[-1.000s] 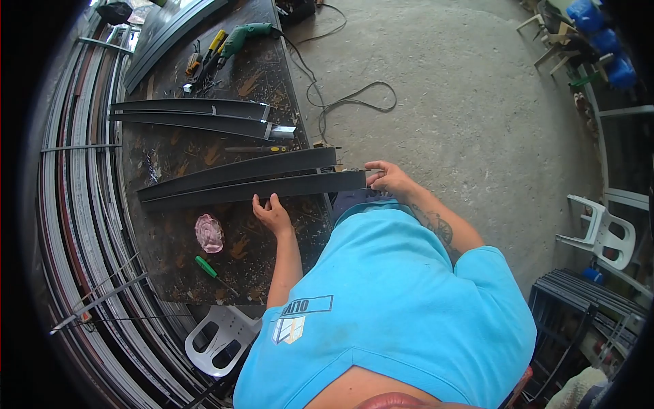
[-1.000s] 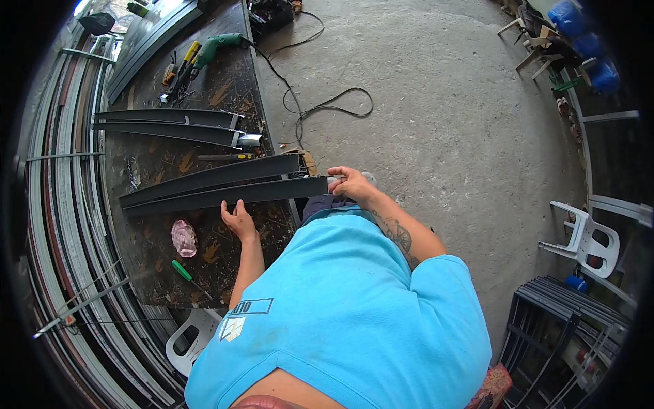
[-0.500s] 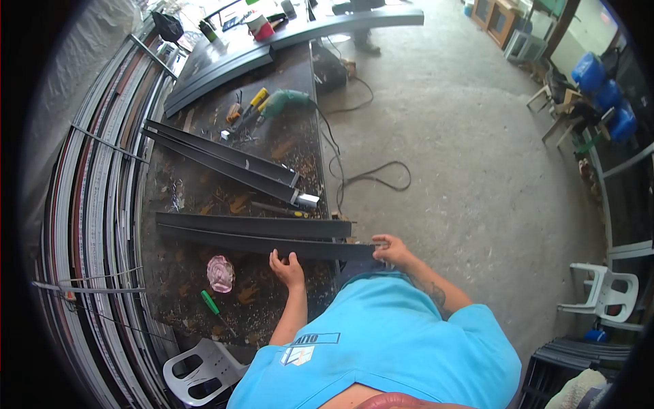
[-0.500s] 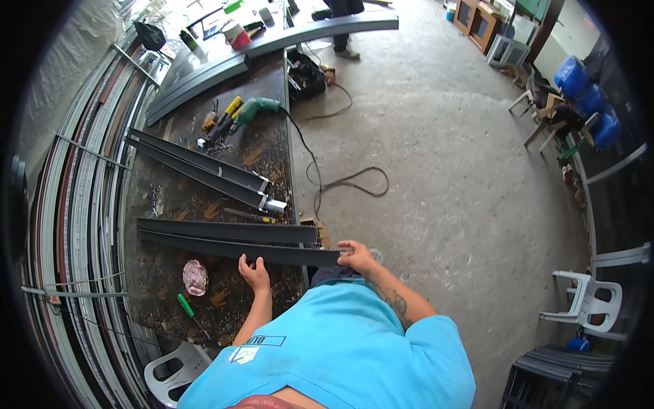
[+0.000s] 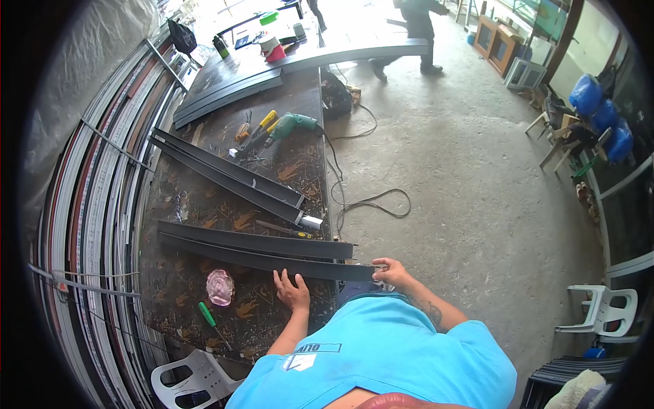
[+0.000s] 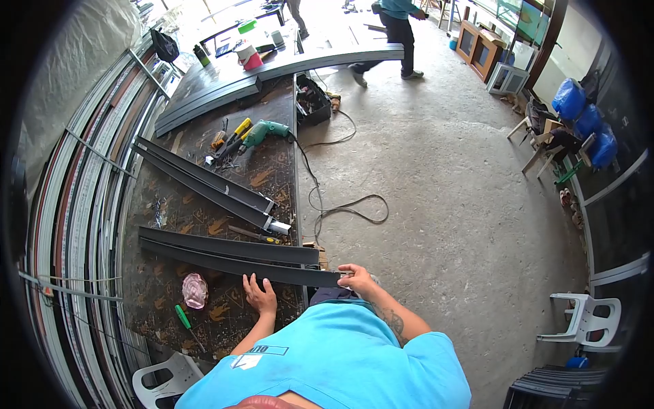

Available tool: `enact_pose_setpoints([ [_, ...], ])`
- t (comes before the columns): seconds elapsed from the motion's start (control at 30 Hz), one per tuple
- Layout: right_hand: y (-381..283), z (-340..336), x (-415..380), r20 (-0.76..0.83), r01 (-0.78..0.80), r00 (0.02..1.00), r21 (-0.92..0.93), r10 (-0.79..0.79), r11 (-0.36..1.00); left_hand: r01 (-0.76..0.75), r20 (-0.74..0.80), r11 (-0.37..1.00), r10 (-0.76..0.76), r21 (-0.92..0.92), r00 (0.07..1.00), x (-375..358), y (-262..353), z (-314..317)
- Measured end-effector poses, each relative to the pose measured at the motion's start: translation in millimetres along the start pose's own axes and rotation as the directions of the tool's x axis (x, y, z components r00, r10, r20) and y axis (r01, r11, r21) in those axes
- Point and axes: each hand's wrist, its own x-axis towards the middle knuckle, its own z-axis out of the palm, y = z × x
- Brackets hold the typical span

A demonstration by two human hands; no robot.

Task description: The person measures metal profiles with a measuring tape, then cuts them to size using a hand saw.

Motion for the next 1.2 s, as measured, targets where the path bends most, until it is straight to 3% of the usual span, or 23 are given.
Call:
enact_pose_setpoints([
  [0.83, 7.6, 2.1, 1.2, -0.058, 0.01, 0.998, -0.093, -0.016, 0.996, -0.021, -0.027, 1.0, 0.022, 0.009, 0.999, 0.8, 1.8, -2.4],
  [1.2, 3.8, 2.9, -0.9, -0.046, -0.021, 0.999, -0.049, 0.019, 0.999, -0.043, -0.045, 0.999, 0.043, 0.006, 0.998, 0.9, -0.6, -1.2],
])
